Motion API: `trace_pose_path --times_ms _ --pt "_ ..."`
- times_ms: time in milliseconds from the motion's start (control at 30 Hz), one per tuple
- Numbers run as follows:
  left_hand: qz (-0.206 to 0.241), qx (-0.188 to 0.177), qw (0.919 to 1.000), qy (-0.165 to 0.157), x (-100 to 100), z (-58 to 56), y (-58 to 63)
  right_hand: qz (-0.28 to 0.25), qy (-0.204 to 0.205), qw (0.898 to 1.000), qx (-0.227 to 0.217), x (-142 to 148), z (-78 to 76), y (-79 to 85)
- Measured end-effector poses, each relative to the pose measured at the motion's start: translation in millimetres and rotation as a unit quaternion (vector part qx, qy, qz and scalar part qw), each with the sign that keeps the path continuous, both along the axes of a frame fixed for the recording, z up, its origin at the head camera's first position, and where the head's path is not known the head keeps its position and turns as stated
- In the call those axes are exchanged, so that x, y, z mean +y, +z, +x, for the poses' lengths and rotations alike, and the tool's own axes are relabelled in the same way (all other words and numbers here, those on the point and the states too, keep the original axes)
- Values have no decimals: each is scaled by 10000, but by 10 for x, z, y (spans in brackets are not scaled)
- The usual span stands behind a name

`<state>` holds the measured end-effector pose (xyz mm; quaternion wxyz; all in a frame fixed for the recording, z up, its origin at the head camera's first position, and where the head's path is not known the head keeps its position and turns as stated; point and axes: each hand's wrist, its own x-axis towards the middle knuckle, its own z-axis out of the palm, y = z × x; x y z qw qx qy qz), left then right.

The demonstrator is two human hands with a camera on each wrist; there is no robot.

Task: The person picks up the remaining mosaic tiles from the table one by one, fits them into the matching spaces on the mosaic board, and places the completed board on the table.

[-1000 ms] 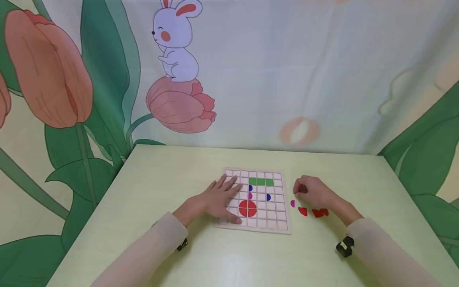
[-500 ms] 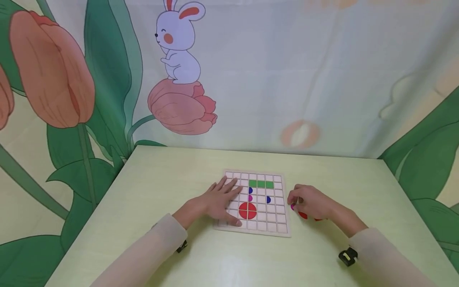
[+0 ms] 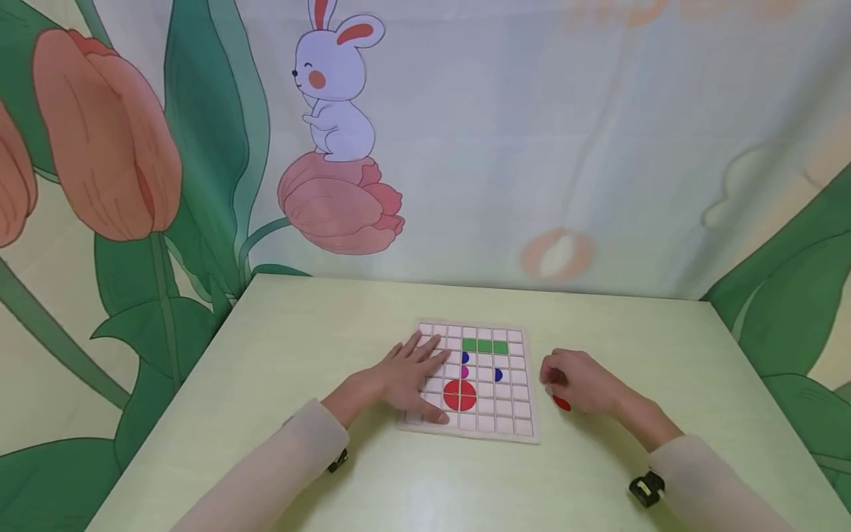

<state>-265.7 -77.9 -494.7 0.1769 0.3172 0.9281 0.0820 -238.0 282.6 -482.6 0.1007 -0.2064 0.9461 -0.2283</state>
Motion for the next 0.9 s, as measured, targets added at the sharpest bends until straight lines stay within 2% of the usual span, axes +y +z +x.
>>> trace_pose_path --times_ms 233,500,700,900 --pt "-18 64 10000 2 -4 12 -30 316 -129 9994 102 -14 55 38" --pt "-2 44 10000 -18 13 3 5 50 -191 9998 -99 13 68 51" --pt "-49 49 10000 -47 16 6 11 -12 -182 9998 -48 38 59 49" --pt "-52 44 10000 -26 0 15 5 38 23 9999 141 86 59 87"
